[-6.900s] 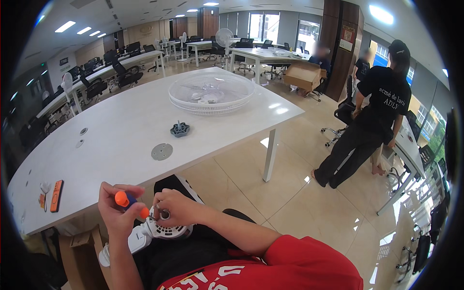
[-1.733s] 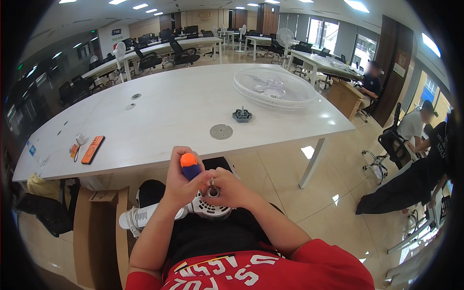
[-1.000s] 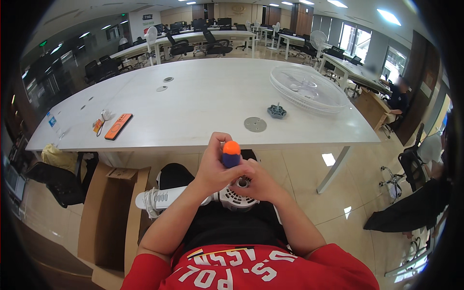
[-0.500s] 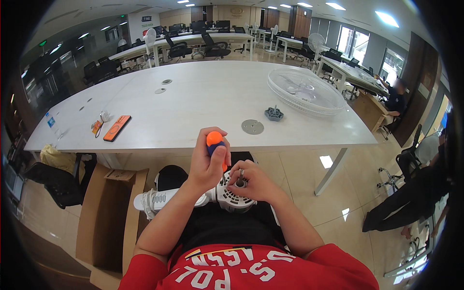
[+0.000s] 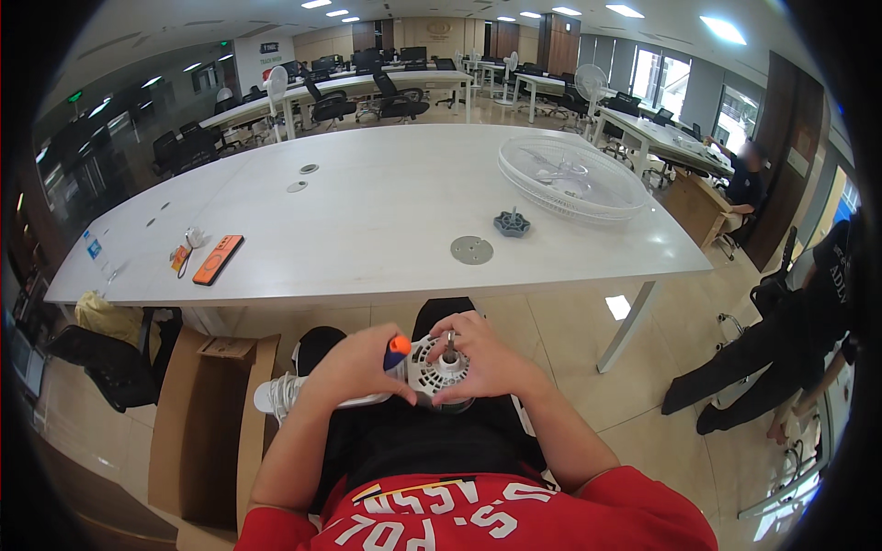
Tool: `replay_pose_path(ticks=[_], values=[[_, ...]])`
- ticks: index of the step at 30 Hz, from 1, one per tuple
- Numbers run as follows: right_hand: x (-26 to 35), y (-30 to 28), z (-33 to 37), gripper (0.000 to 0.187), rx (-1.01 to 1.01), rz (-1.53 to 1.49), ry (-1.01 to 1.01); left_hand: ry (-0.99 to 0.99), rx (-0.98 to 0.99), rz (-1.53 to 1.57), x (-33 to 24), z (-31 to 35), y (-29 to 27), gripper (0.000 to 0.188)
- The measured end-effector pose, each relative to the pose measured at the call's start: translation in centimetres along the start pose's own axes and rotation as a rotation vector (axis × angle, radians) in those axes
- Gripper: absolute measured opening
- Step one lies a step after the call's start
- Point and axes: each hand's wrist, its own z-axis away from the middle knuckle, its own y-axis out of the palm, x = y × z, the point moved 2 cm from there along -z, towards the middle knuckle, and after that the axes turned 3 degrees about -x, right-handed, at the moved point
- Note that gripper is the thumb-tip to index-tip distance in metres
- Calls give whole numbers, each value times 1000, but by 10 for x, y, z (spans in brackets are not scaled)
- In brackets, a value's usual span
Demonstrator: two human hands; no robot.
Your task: The person disassembles a fan by unscrewing and removing a metal base plate from the pole with a screwdriver, placing the pole into a cardboard box, then unscrewing and removing the motor casing before packing the motor unit into the box.
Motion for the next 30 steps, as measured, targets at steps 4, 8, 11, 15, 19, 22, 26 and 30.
replay_pose_path(ticks=[4,8,11,15,19,22,26,30], values=[[-2,-5,11,88,67,54,-117,-96,83,-80,5,8,17,77],[-4,-5,11,110,189,-63,-25,-149,88,-89,6,9,18,82],[0,-7,8,106,205,-83,32,-134,62,-85,8,10,22,84],[2,-6,7,107,214,-76,47,-144,58,-69,9,11,22,84],[2,-4,10,109,173,-71,74,-156,54,-35,9,11,21,84],[3,-7,8,109,179,-86,93,-163,48,-14,10,12,23,84],[-1,-4,7,111,195,-60,55,-179,59,3,8,11,19,82],[5,-9,4,111,161,-23,16,-164,43,16,13,12,22,82]])
